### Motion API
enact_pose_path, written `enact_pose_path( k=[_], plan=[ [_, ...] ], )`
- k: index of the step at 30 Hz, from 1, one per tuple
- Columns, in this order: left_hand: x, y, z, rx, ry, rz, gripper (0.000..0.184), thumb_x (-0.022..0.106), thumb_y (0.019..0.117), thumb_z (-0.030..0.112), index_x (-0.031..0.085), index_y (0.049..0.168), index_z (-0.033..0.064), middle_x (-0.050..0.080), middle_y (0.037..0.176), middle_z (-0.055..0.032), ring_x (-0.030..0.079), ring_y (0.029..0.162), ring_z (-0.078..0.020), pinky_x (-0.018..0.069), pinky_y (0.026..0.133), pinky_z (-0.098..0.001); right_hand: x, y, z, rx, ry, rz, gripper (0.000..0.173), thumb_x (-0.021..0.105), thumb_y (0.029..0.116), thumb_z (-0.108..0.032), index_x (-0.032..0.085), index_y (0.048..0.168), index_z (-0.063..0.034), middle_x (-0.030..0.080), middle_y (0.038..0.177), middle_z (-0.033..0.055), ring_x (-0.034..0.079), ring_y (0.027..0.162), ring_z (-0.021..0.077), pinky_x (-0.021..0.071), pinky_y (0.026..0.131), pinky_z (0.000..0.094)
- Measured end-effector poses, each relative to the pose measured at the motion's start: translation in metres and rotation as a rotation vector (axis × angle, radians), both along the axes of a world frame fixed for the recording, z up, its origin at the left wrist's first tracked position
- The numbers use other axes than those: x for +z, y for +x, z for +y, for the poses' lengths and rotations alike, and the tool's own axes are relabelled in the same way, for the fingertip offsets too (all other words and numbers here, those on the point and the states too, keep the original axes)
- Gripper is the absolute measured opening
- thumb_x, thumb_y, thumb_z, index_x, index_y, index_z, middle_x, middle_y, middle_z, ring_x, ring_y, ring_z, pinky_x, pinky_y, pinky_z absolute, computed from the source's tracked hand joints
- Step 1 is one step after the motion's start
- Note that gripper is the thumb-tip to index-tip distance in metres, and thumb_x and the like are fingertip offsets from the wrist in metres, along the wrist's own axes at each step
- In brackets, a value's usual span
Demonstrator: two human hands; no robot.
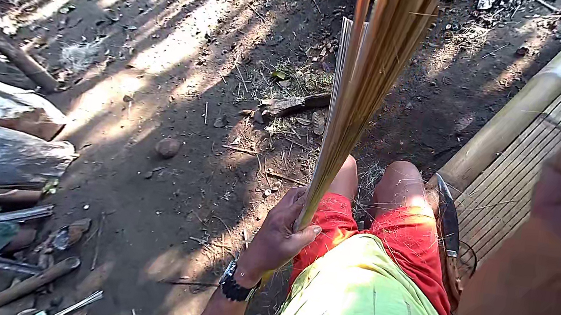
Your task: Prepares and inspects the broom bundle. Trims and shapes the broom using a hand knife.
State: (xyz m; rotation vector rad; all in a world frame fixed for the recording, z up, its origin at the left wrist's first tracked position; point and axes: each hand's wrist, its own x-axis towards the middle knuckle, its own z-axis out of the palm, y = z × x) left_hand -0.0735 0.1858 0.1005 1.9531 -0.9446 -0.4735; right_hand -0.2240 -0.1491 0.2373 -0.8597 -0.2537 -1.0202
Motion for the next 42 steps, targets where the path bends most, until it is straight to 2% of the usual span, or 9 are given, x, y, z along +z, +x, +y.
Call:
enact_pose_path(
  k=[6, 13, 19, 22, 24, 27, 33, 36, 42],
  plan=[
    [-0.003, -0.001, -0.001, 0.036, -0.008, -0.075, 0.048, 0.075, 0.0870, 0.027, 0.066, 0.132, 0.0127, 0.060, 0.136, -0.0035, 0.061, 0.117, -0.0132, 0.0556, 0.098, -0.0360, -0.031, 0.046, 0.046, 0.133, -0.396, 0.599, 0.027, 0.048, 0.1075, -0.029, 0.066, 0.112, -0.0096, 0.057, 0.072, 0.0033, 0.045, 0.045, 0.0101, 0.0407, 0.036, 0.0247],
    [-0.008, -0.001, 0.006, 0.080, 0.098, -0.236, 0.060, 0.073, 0.0879, 0.027, 0.058, 0.146, 0.0220, 0.051, 0.148, -0.0063, 0.056, 0.127, -0.0143, 0.0548, 0.101, -0.0363, -0.026, 0.066, 0.066, 0.364, -0.209, 0.650, 0.029, 0.049, 0.1088, -0.030, 0.064, 0.098, -0.0071, 0.043, 0.058, 0.0056, 0.031, 0.037, 0.0091, 0.0281, 0.032, 0.0207],
    [-0.021, 0.002, 0.014, 0.137, 0.053, -0.152, 0.056, 0.077, 0.0838, 0.025, 0.065, 0.138, 0.0158, 0.055, 0.144, -0.0076, 0.060, 0.122, -0.0139, 0.0569, 0.098, -0.0351, -0.006, 0.022, 0.029, 0.135, -0.079, 0.115, 0.017, 0.048, 0.1056, -0.019, 0.058, 0.093, -0.0136, 0.054, 0.072, -0.0008, 0.046, 0.047, 0.0071, 0.0416, 0.041, 0.0200],
    [-0.028, 0.001, 0.016, 0.142, 0.034, -0.102, 0.051, 0.077, 0.0828, 0.024, 0.068, 0.131, 0.0118, 0.057, 0.140, -0.0069, 0.060, 0.122, -0.0136, 0.0563, 0.099, -0.0339, -0.015, 0.037, 0.022, -0.054, -0.234, 0.312, 0.014, 0.053, 0.1046, -0.018, 0.060, 0.117, -0.0155, 0.060, 0.079, -0.0008, 0.051, 0.049, 0.0077, 0.0473, 0.041, 0.0224],
    [-0.032, 0.000, 0.016, 0.137, 0.044, -0.111, 0.051, 0.077, 0.0825, 0.024, 0.068, 0.131, 0.0123, 0.058, 0.139, -0.0056, 0.060, 0.121, -0.0124, 0.0560, 0.098, -0.0326, -0.024, 0.054, 0.021, -0.025, -0.405, 0.529, 0.031, 0.052, 0.1075, -0.035, 0.056, 0.130, -0.0145, 0.061, 0.089, -0.0007, 0.053, 0.055, 0.0079, 0.0480, 0.043, 0.0228],
    [-0.034, -0.004, 0.019, 0.113, 0.065, -0.148, 0.058, 0.075, 0.0837, 0.026, 0.063, 0.139, 0.0151, 0.056, 0.142, -0.0071, 0.059, 0.121, -0.0129, 0.0558, 0.098, -0.0328, -0.027, 0.081, 0.021, -0.029, -0.617, 0.712, 0.059, 0.035, 0.1063, -0.060, 0.065, 0.117, -0.0100, 0.059, 0.074, -0.0020, 0.051, 0.052, 0.0086, 0.0446, 0.042, 0.0256],
    [-0.041, -0.010, 0.024, 0.079, 0.109, -0.160, 0.066, 0.076, 0.0835, 0.023, 0.057, 0.147, 0.0262, 0.052, 0.148, -0.0066, 0.055, 0.130, -0.0145, 0.0542, 0.103, -0.0354, 0.001, 0.079, 0.015, 0.139, -0.444, 0.323, 0.025, 0.046, 0.1070, -0.016, 0.061, 0.088, -0.0104, 0.050, 0.065, -0.0048, 0.041, 0.048, 0.0042, 0.0361, 0.041, 0.0202],
    [-0.047, -0.012, 0.028, 0.083, 0.127, -0.178, 0.068, 0.077, 0.0838, 0.024, 0.056, 0.148, 0.0289, 0.053, 0.148, -0.0060, 0.054, 0.132, -0.0149, 0.0533, 0.105, -0.0370, 0.000, 0.063, 0.002, 0.049, -0.305, 0.178, 0.023, 0.046, 0.1062, -0.018, 0.059, 0.087, -0.0162, 0.054, 0.065, -0.0045, 0.043, 0.046, 0.0050, 0.0371, 0.040, 0.0204],
    [-0.046, -0.012, 0.028, 0.092, 0.174, -0.199, 0.067, 0.074, 0.0851, 0.026, 0.054, 0.149, 0.0297, 0.051, 0.148, -0.0073, 0.055, 0.130, -0.0154, 0.0540, 0.103, -0.0376, -0.033, 0.075, 0.006, 0.046, -0.617, 0.667, 0.056, 0.033, 0.1081, -0.056, 0.065, 0.102, -0.0105, 0.048, 0.065, -0.0051, 0.044, 0.049, 0.0071, 0.0393, 0.042, 0.0254]
  ],
)
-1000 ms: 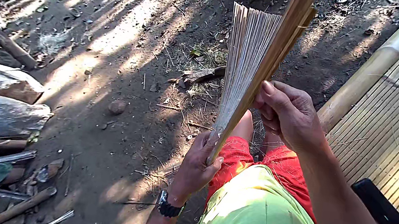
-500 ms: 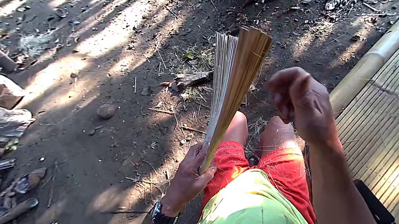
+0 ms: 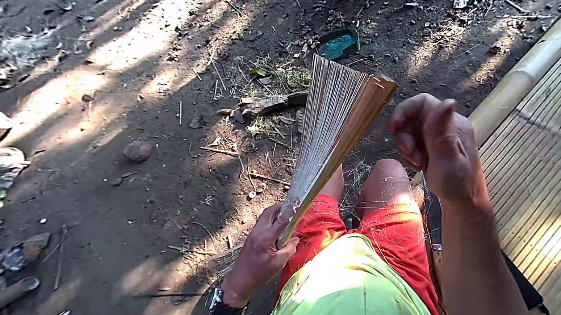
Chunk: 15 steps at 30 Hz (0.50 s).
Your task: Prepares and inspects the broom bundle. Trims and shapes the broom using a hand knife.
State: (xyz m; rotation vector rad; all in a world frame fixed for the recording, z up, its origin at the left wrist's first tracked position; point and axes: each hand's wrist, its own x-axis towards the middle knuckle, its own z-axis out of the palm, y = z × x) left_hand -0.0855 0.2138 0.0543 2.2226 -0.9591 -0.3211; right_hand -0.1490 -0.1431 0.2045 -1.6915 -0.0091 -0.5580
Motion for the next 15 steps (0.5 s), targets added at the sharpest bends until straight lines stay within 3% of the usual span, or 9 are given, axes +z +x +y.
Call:
enact_pose_path(
  k=[2, 4, 7, 9, 10, 12, 13, 15],
  plan=[
    [-0.001, -0.001, 0.002, 0.004, 0.021, -0.036, 0.068, 0.075, 0.0838, 0.025, 0.054, 0.149, 0.0307, 0.051, 0.148, -0.0080, 0.056, 0.130, -0.0167, 0.0546, 0.102, -0.0389, 0.015, -0.003, 0.008, 0.071, 0.004, -0.084, 0.030, 0.049, 0.1090, -0.028, 0.065, 0.096, -0.0068, 0.050, 0.065, -0.0042, 0.043, 0.049, 0.0054, 0.0370, 0.043, 0.0226],
    [-0.002, 0.001, 0.004, 0.009, 0.033, -0.059, 0.070, 0.076, 0.0823, 0.025, 0.055, 0.148, 0.0321, 0.052, 0.147, -0.0083, 0.056, 0.130, -0.0178, 0.0547, 0.102, -0.0396, 0.031, -0.018, 0.012, 0.153, 0.167, -0.272, 0.017, 0.051, 0.1047, -0.013, 0.063, 0.094, -0.0070, 0.048, 0.064, -0.0032, 0.040, 0.048, 0.0039, 0.0356, 0.041, 0.0191],
    [-0.005, 0.001, 0.009, 0.026, 0.041, -0.059, 0.071, 0.077, 0.0811, 0.024, 0.055, 0.148, 0.0330, 0.052, 0.148, -0.0083, 0.056, 0.130, -0.0185, 0.0542, 0.103, -0.0404, 0.034, -0.034, 0.003, 0.056, 0.277, -0.477, 0.013, 0.054, 0.1049, -0.018, 0.060, 0.094, -0.0146, 0.048, 0.063, -0.0063, 0.041, 0.046, 0.0039, 0.0380, 0.041, 0.0199],
    [-0.006, 0.001, 0.011, 0.022, 0.030, -0.046, 0.070, 0.076, 0.0824, 0.025, 0.054, 0.149, 0.0323, 0.052, 0.148, -0.0082, 0.056, 0.130, -0.0179, 0.0543, 0.103, -0.0400, 0.015, -0.023, -0.004, -0.109, 0.191, -0.347, 0.015, 0.053, 0.1059, -0.027, 0.061, 0.096, -0.0193, 0.052, 0.064, -0.0085, 0.043, 0.046, 0.0038, 0.0404, 0.041, 0.0215],
    [-0.006, 0.001, 0.010, 0.014, 0.016, -0.044, 0.068, 0.076, 0.0828, 0.025, 0.055, 0.148, 0.0302, 0.052, 0.148, -0.0091, 0.056, 0.130, -0.0181, 0.0544, 0.103, -0.0398, 0.001, -0.016, -0.007, -0.138, 0.142, -0.213, 0.025, 0.051, 0.1073, -0.039, 0.062, 0.099, -0.0181, 0.054, 0.068, -0.0079, 0.045, 0.048, 0.0046, 0.0420, 0.042, 0.0230],
    [-0.005, 0.002, 0.009, -0.017, -0.014, -0.032, 0.067, 0.074, 0.0847, 0.026, 0.055, 0.148, 0.0273, 0.051, 0.149, -0.0101, 0.055, 0.131, -0.0183, 0.0532, 0.104, -0.0390, -0.019, -0.003, -0.009, -0.135, 0.049, 0.054, 0.057, 0.033, 0.1064, -0.061, 0.064, 0.102, -0.0133, 0.052, 0.067, -0.0048, 0.047, 0.049, 0.0087, 0.0442, 0.043, 0.0280],
    [-0.005, 0.001, 0.008, -0.028, -0.026, -0.024, 0.067, 0.074, 0.0848, 0.026, 0.055, 0.149, 0.0268, 0.051, 0.149, -0.0109, 0.055, 0.132, -0.0190, 0.0525, 0.105, -0.0392, -0.023, 0.002, -0.007, -0.104, 0.029, 0.115, 0.063, 0.028, 0.1067, -0.062, 0.066, 0.101, -0.0121, 0.052, 0.066, -0.0037, 0.047, 0.049, 0.0095, 0.0441, 0.043, 0.0284],
    [-0.003, -0.001, 0.007, -0.038, -0.013, -0.024, 0.068, 0.074, 0.0847, 0.025, 0.054, 0.150, 0.0275, 0.052, 0.148, -0.0105, 0.055, 0.131, -0.0186, 0.0525, 0.105, -0.0389, -0.019, 0.007, -0.001, 0.002, 0.095, 0.055, 0.047, 0.036, 0.1112, -0.043, 0.066, 0.095, -0.0102, 0.050, 0.065, -0.0033, 0.045, 0.049, 0.0081, 0.0404, 0.042, 0.0251]
  ],
)
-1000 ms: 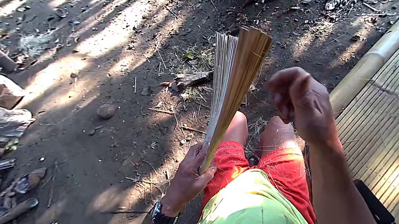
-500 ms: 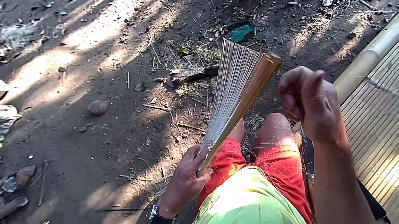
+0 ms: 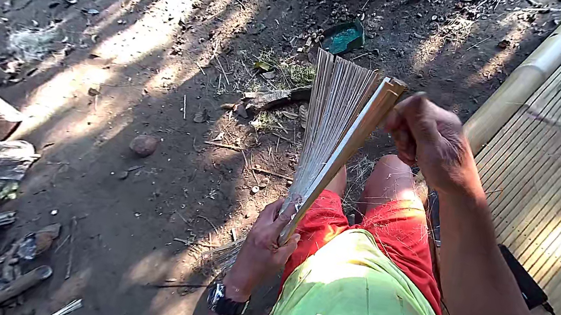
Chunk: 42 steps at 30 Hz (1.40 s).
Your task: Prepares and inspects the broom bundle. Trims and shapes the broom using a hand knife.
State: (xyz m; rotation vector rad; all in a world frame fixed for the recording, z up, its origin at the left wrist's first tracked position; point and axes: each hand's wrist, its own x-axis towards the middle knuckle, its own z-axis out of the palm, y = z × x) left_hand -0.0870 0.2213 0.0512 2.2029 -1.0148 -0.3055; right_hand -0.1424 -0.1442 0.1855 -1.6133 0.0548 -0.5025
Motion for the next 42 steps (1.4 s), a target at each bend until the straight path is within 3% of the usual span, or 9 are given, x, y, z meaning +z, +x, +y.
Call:
enact_pose_path(
  k=[2, 7, 12, 16, 22, 25, 27, 32, 42],
  plan=[
    [0.001, 0.000, 0.000, 0.005, 0.018, -0.007, 0.070, 0.075, 0.0830, 0.024, 0.054, 0.149, 0.0309, 0.053, 0.147, -0.0089, 0.055, 0.130, -0.0178, 0.0536, 0.104, -0.0388, 0.015, -0.008, 0.001, 0.082, 0.143, -0.228, 0.027, 0.044, 0.1089, -0.022, 0.061, 0.090, -0.0114, 0.048, 0.064, -0.0048, 0.041, 0.048, 0.0051, 0.0365, 0.042, 0.0218],
    [-0.003, -0.002, 0.001, 0.030, 0.034, 0.026, 0.072, 0.077, 0.0809, 0.023, 0.055, 0.148, 0.0314, 0.053, 0.147, -0.0067, 0.055, 0.132, -0.0170, 0.0525, 0.106, -0.0389, 0.031, -0.043, -0.010, -0.035, 0.257, -0.513, 0.020, 0.053, 0.1045, -0.021, 0.060, 0.087, -0.0187, 0.054, 0.063, -0.0063, 0.043, 0.045, 0.0051, 0.0389, 0.040, 0.0214],
    [-0.002, 0.000, -0.006, 0.011, 0.047, 0.002, 0.070, 0.076, 0.0832, 0.025, 0.054, 0.149, 0.0302, 0.053, 0.147, -0.0086, 0.055, 0.132, -0.0180, 0.0523, 0.106, -0.0395, 0.002, -0.037, 0.004, -0.054, -0.130, -0.004, 0.062, 0.033, 0.1039, -0.066, 0.065, 0.102, -0.0125, 0.052, 0.066, -0.0037, 0.044, 0.047, 0.0069, 0.0395, 0.040, 0.0241],
    [0.000, 0.001, -0.003, 0.002, 0.098, -0.036, 0.067, 0.074, 0.0852, 0.028, 0.053, 0.149, 0.0355, 0.052, 0.149, -0.0083, 0.054, 0.132, -0.0189, 0.0532, 0.103, -0.0414, 0.020, -0.029, 0.007, 0.114, 0.093, -0.191, 0.028, 0.046, 0.1080, -0.022, 0.062, 0.088, -0.0109, 0.049, 0.065, -0.0065, 0.040, 0.049, 0.0023, 0.0349, 0.043, 0.0194],
    [-0.003, 0.002, 0.003, 0.029, 0.089, -0.007, 0.072, 0.075, 0.0831, 0.027, 0.052, 0.151, 0.0346, 0.052, 0.149, -0.0075, 0.053, 0.133, -0.0179, 0.0520, 0.106, -0.0410, 0.024, -0.070, -0.012, -0.033, 0.462, -0.582, 0.028, 0.053, 0.1034, -0.019, 0.053, 0.075, -0.0145, 0.043, 0.055, -0.0034, 0.037, 0.040, 0.0067, 0.0345, 0.038, 0.0202],
    [-0.004, 0.001, 0.001, 0.024, 0.025, 0.024, 0.070, 0.078, 0.0825, 0.024, 0.055, 0.149, 0.0287, 0.053, 0.147, -0.0083, 0.055, 0.131, -0.0170, 0.0525, 0.106, -0.0387, 0.001, -0.055, -0.010, -0.153, 0.202, -0.291, 0.023, 0.047, 0.1081, -0.032, 0.062, 0.096, -0.0187, 0.053, 0.067, -0.0079, 0.044, 0.047, 0.0043, 0.0414, 0.041, 0.0216],
    [-0.001, 0.001, -0.002, 0.012, 0.008, 0.009, 0.069, 0.078, 0.0826, 0.023, 0.056, 0.148, 0.0266, 0.053, 0.148, -0.0093, 0.055, 0.132, -0.0180, 0.0521, 0.107, -0.0392, -0.014, -0.043, -0.007, -0.051, 0.144, -0.132, 0.052, 0.039, 0.1068, -0.057, 0.065, 0.111, -0.0115, 0.056, 0.073, -0.0044, 0.047, 0.051, 0.0075, 0.0438, 0.043, 0.0251],
    [0.006, 0.002, 0.002, 0.004, 0.072, -0.078, 0.065, 0.076, 0.0844, 0.028, 0.056, 0.147, 0.0308, 0.051, 0.149, -0.0110, 0.055, 0.133, -0.0218, 0.0525, 0.106, -0.0436, -0.009, -0.036, 0.002, 0.279, 0.344, -0.050, 0.086, 0.029, 0.0885, -0.088, 0.066, 0.101, -0.0106, 0.052, 0.065, -0.0045, 0.045, 0.048, 0.0051, 0.0370, 0.040, 0.0198],
    [-0.002, 0.004, 0.008, 0.013, 0.120, -0.190, 0.062, 0.070, 0.0877, 0.030, 0.055, 0.148, 0.0329, 0.051, 0.149, -0.0121, 0.052, 0.134, -0.0249, 0.0493, 0.107, -0.0470, 0.002, -0.066, 0.021, 0.186, 0.296, -0.084, 0.051, 0.047, 0.1059, -0.053, 0.065, 0.100, -0.0050, 0.050, 0.064, 0.0025, 0.040, 0.043, 0.0066, 0.0327, 0.035, 0.0179]
  ],
)
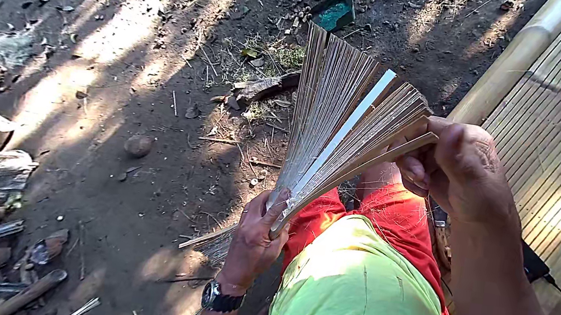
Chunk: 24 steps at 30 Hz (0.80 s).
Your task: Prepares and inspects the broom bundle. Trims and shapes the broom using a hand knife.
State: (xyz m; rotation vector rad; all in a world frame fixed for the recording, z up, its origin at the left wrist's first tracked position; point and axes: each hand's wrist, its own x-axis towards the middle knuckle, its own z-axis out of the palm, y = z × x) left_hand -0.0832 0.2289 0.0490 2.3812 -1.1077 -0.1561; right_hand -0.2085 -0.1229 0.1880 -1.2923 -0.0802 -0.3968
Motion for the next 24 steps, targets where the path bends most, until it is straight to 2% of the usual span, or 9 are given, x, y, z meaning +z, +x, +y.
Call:
enact_pose_path(
  k=[2, 6, 10, 12, 14, 16, 18, 20, 24],
  plan=[
    [0.000, 0.000, 0.000, 0.001, -0.011, 0.004, 0.064, 0.070, 0.0869, 0.030, 0.053, 0.149, 0.0342, 0.051, 0.148, -0.0126, 0.052, 0.133, -0.0252, 0.0499, 0.106, -0.0467, 0.002, 0.002, 0.002, 0.003, 0.012, -0.018, 0.036, 0.051, 0.1083, -0.034, 0.066, 0.098, -0.0032, 0.052, 0.066, 0.0037, 0.039, 0.043, 0.0055, 0.0314, 0.035, 0.0172],
    [-0.001, -0.001, 0.002, -0.001, -0.020, 0.015, 0.064, 0.071, 0.0870, 0.030, 0.054, 0.148, 0.0339, 0.050, 0.149, -0.0129, 0.051, 0.135, -0.0256, 0.0489, 0.108, -0.0471, 0.004, 0.005, 0.009, -0.021, 0.035, -0.033, 0.026, 0.048, 0.1087, -0.016, 0.065, 0.097, -0.0007, 0.055, 0.068, 0.0061, 0.040, 0.043, 0.0061, 0.0346, 0.036, 0.0180],
    [-0.004, 0.000, 0.003, 0.019, -0.057, 0.054, 0.062, 0.072, 0.0864, 0.029, 0.057, 0.146, 0.0303, 0.051, 0.150, -0.0126, 0.053, 0.134, -0.0245, 0.0500, 0.107, -0.0460, 0.010, -0.013, 0.002, -0.076, 0.145, -0.368, 0.026, 0.052, 0.1036, -0.019, 0.058, 0.080, -0.0094, 0.052, 0.063, -0.0012, 0.048, 0.047, 0.0070, 0.0425, 0.042, 0.0208],
    [-0.003, -0.001, 0.004, 0.033, -0.100, 0.119, 0.062, 0.075, 0.0842, 0.026, 0.060, 0.144, 0.0280, 0.051, 0.149, -0.0106, 0.053, 0.134, -0.0221, 0.0505, 0.108, -0.0435, 0.018, -0.021, -0.003, -0.137, 0.231, -0.485, 0.031, 0.055, 0.0993, -0.015, 0.051, 0.069, -0.0108, 0.045, 0.053, -0.0011, 0.045, 0.041, 0.0101, 0.0405, 0.039, 0.0241],
    [-0.002, -0.001, 0.005, 0.025, -0.176, 0.223, 0.061, 0.078, 0.0820, 0.023, 0.063, 0.141, 0.0227, 0.054, 0.147, -0.0083, 0.055, 0.132, -0.0194, 0.0522, 0.107, -0.0401, 0.017, -0.011, -0.007, -0.226, 0.170, -0.422, 0.025, 0.052, 0.1018, -0.017, 0.054, 0.077, -0.0128, 0.045, 0.056, -0.0024, 0.041, 0.041, 0.0081, 0.0391, 0.038, 0.0227],
    [0.002, 0.001, 0.004, -0.006, -0.257, 0.382, 0.056, 0.080, 0.0814, 0.019, 0.066, 0.135, 0.0144, 0.059, 0.141, -0.0063, 0.060, 0.125, -0.0188, 0.0550, 0.104, -0.0400, 0.008, 0.012, -0.009, -0.281, 0.061, -0.251, 0.019, 0.051, 0.1056, -0.022, 0.062, 0.091, -0.0158, 0.052, 0.064, -0.0056, 0.044, 0.046, 0.0051, 0.0412, 0.040, 0.0215],
    [0.009, 0.002, 0.002, -0.058, -0.327, 0.570, 0.049, 0.078, 0.0833, 0.017, 0.067, 0.129, 0.0079, 0.066, 0.133, -0.0087, 0.067, 0.112, -0.0228, 0.0586, 0.096, -0.0426, -0.009, 0.032, -0.006, -0.294, -0.036, -0.115, 0.012, 0.054, 0.1052, -0.015, 0.064, 0.107, -0.0084, 0.058, 0.074, -0.0023, 0.049, 0.051, 0.0066, 0.0450, 0.043, 0.0238],
    [0.021, 0.004, 0.000, -0.126, -0.409, 0.762, 0.041, 0.076, 0.0856, 0.013, 0.067, 0.125, 0.0032, 0.066, 0.133, -0.0157, 0.069, 0.109, -0.0306, 0.0594, 0.094, -0.0471, -0.025, 0.042, -0.001, -0.257, -0.093, -0.032, 0.017, 0.058, 0.1039, -0.011, 0.064, 0.117, -0.0027, 0.063, 0.084, 0.0014, 0.052, 0.056, 0.0070, 0.0461, 0.046, 0.0228],
    [0.047, 0.009, -0.003, -0.167, -0.539, 1.021, 0.040, 0.075, 0.0856, 0.012, 0.066, 0.121, -0.0033, 0.062, 0.134, -0.0286, 0.068, 0.109, -0.0437, 0.0582, 0.094, -0.0557, -0.046, 0.038, 0.019, -0.211, -0.029, 0.113, 0.021, 0.056, 0.1058, -0.021, 0.065, 0.118, -0.0076, 0.053, 0.071, 0.0030, 0.043, 0.046, 0.0097, 0.0408, 0.039, 0.0228]
  ],
)
